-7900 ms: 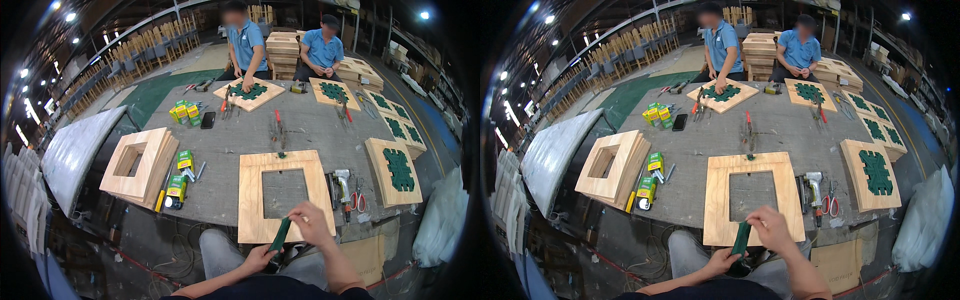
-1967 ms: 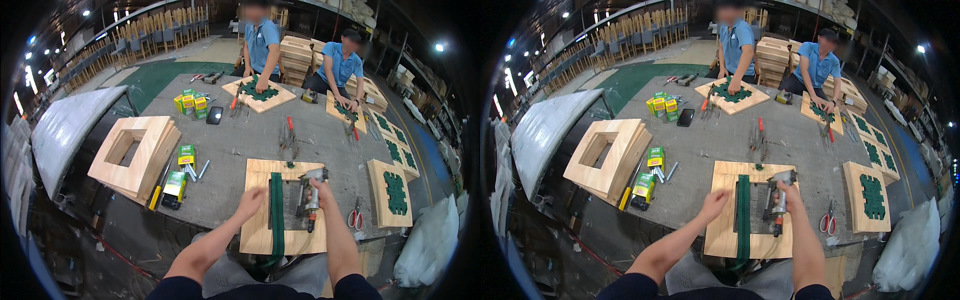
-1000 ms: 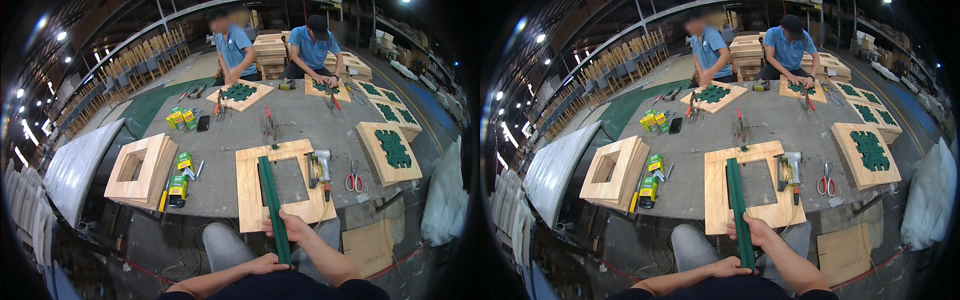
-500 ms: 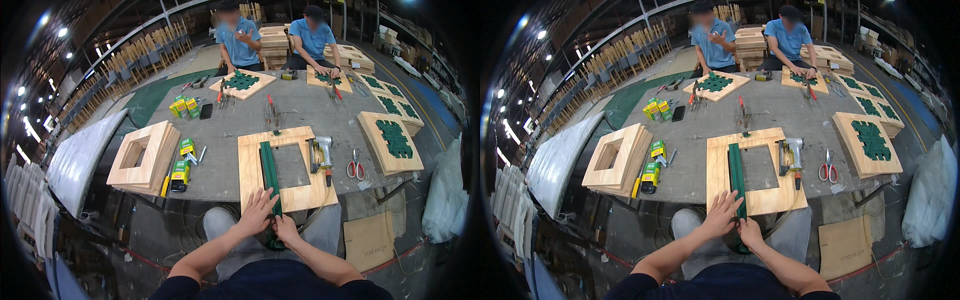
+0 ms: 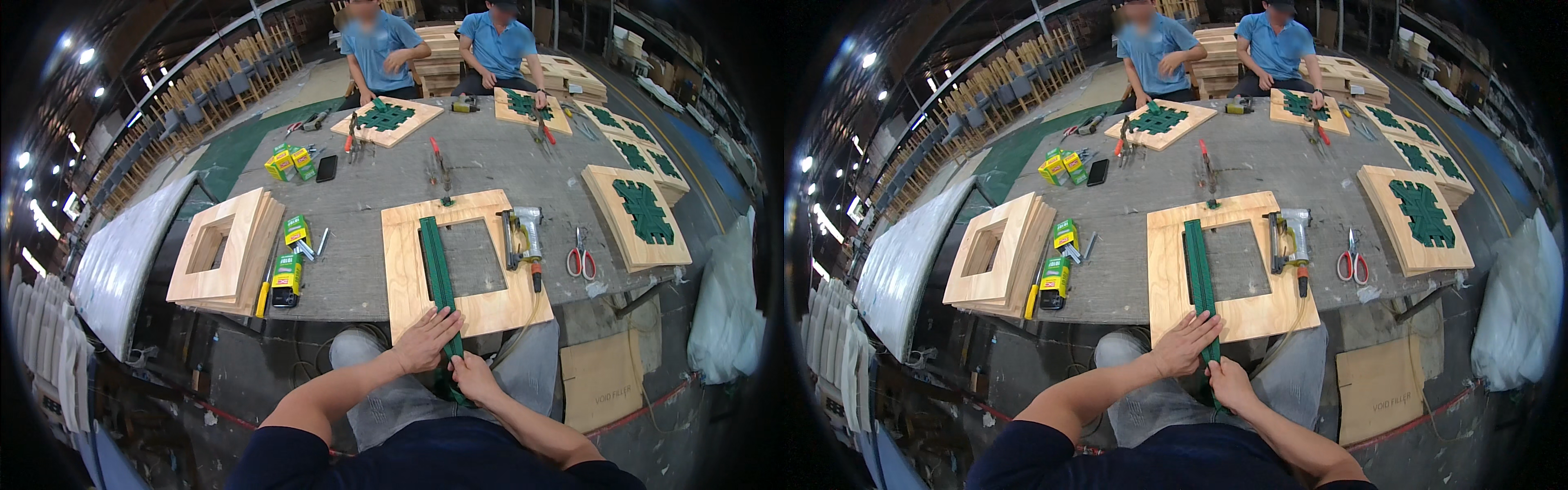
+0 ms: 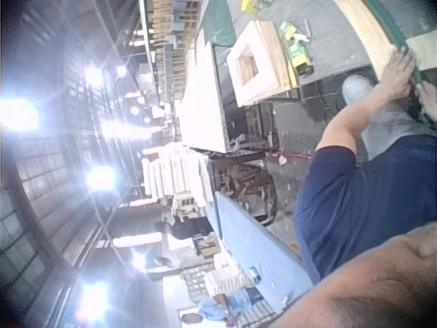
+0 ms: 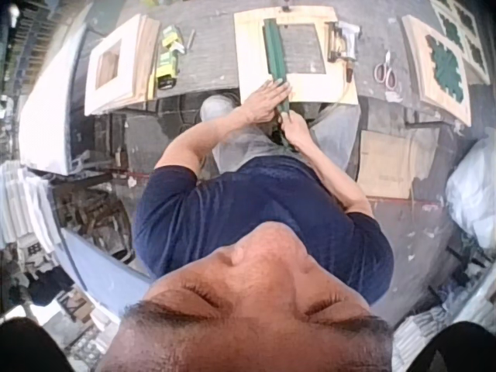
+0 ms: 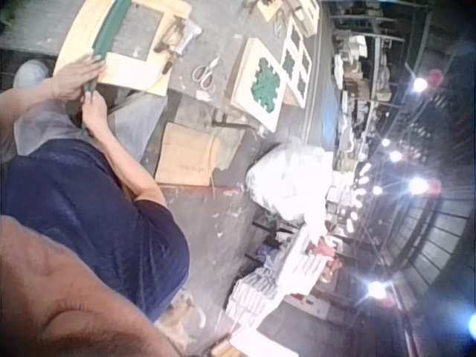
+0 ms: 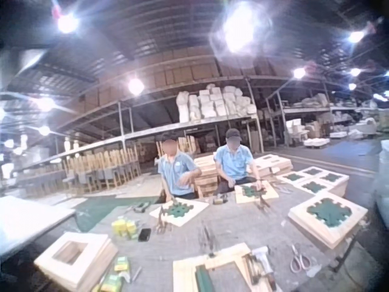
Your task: The person assembles a wooden frame by attaching green plastic strips to a square wooden board. They use a nail gun to secure the strips in a grid pattern and scissors to trim excess material. The person works on one frame at a time, completing the assembly before moving to the next.
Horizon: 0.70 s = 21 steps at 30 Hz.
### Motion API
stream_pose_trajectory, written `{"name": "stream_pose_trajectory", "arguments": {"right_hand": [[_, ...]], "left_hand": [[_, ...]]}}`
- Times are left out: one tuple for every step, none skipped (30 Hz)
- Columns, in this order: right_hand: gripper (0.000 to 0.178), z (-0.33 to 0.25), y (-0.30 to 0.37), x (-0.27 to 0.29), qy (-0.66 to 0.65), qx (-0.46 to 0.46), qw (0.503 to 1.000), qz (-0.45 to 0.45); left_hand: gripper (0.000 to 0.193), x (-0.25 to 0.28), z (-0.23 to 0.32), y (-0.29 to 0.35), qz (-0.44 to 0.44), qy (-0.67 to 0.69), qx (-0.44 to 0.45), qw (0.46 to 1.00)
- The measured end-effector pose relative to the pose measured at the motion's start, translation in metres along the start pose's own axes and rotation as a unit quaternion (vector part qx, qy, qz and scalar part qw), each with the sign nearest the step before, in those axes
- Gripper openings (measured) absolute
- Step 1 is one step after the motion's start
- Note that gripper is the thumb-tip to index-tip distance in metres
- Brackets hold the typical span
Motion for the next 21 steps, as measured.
{"name": "stream_pose_trajectory", "arguments": {"right_hand": [[0.032, -0.001, 0.002, 0.000, -0.009, -0.013, 1.000, -0.003], [0.032, -0.004, 0.003, -0.001, -0.006, -0.013, 1.000, -0.005], [0.031, -0.002, 0.003, 0.000, -0.004, -0.014, 1.000, -0.004], [0.031, -0.001, 0.004, 0.001, -0.001, -0.015, 1.000, -0.003], [0.031, 0.001, 0.005, 0.001, -0.005, -0.018, 1.000, -0.004], [0.031, 0.002, 0.005, 0.000, -0.009, -0.021, 1.000, -0.005], [0.031, 0.003, 0.005, 0.000, -0.013, -0.023, 1.000, -0.007], [0.032, 0.004, 0.005, 0.000, -0.013, -0.022, 1.000, -0.006], [0.032, 0.005, 0.004, 0.000, -0.012, -0.020, 1.000, -0.007], [0.032, 0.006, 0.004, 0.000, -0.010, -0.018, 1.000, -0.007], [0.032, 0.007, 0.005, 0.001, -0.004, -0.018, 1.000, -0.005], [0.033, 0.008, 0.004, 0.000, 0.002, -0.016, 1.000, -0.004], [0.033, 0.008, 0.004, 0.000, 0.009, -0.014, 1.000, -0.003], [0.033, 0.007, 0.004, 0.000, 0.013, -0.006, 1.000, -0.002], [0.034, 0.008, 0.005, 0.000, 0.017, -0.001, 1.000, 0.000], [0.034, 0.008, 0.005, 0.001, 0.021, 0.004, 1.000, 0.002], [0.034, 0.008, 0.005, 0.001, 0.030, 0.005, 1.000, 0.001], [0.035, 0.007, 0.007, 0.002, 0.040, 0.004, 0.999, -0.001], [0.035, 0.005, 0.007, 0.002, 0.049, 0.004, 0.999, -0.003], [0.035, 0.001, 0.007, 0.002, 0.068, 0.017, 0.997, -0.007], [0.034, 0.003, 0.007, 0.002, 0.089, 0.027, 0.996, -0.009]], "left_hand": [[0.085, -0.001, 0.000, 0.001, 0.002, -0.003, -0.004, 1.000], [0.085, -0.002, 0.000, 0.003, 0.003, -0.007, -0.009, 1.000], [0.084, -0.002, 0.000, 0.002, 0.000, -0.012, -0.016, 1.000], [0.083, -0.002, 0.000, 0.002, -0.003, -0.018, -0.024, 1.000], [0.081, -0.003, 0.001, 0.002, -0.007, -0.023, -0.031, 0.999], [0.082, -0.003, 0.001, 0.001, -0.002, -0.014, -0.029, 0.999], [0.083, -0.003, 0.000, 0.001, 0.003, -0.005, -0.027, 1.000], [0.084, -0.003, 0.000, 0.001, 0.007, 0.005, -0.026, 1.000], [0.083, -0.004, 0.000, 0.001, 0.010, 0.002, -0.028, 1.000], [0.082, -0.004, 0.000, 0.001, 0.013, 0.000, -0.031, 0.999], [0.080, -0.005, 0.000, 0.001, 0.016, -0.002, -0.034, 0.999], [0.079, -0.007, -0.001, 0.002, 0.016, 0.000, -0.033, 0.999], [0.078, -0.008, -0.002, 0.003, 0.017, 0.002, -0.033, 0.999], [0.077, -0.010, -0.003, 0.004, 0.017, 0.003, -0.032, 0.999], [0.076, -0.010, -0.003, 0.004, 0.018, -0.001, -0.036, 0.999], [0.076, -0.011, -0.002, 0.004, 0.018, -0.006, -0.039, 0.999], [0.075, -0.011, -0.002, 0.004, 0.019, -0.011, -0.043, 0.999], [0.075, -0.012, -0.001, 0.004, 0.014, -0.013, -0.041, 0.999], [0.076, -0.013, -0.001, 0.004, 0.009, -0.016, -0.040, 0.999], [0.076, -0.013, -0.002, 0.004, 0.003, -0.019, -0.038, 0.999], [0.076, -0.013, -0.001, 0.004, 0.008, -0.021, -0.043, 0.999]]}}
Point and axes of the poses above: each hand's wrist, its own y-axis away from the middle knuckle, its own x-axis out of the back of the hand, z = x × y, the point moved 7 cm from there along -y, towards the middle knuckle, and after that the axes turned 1 degree about x, right-handed, at the moved point
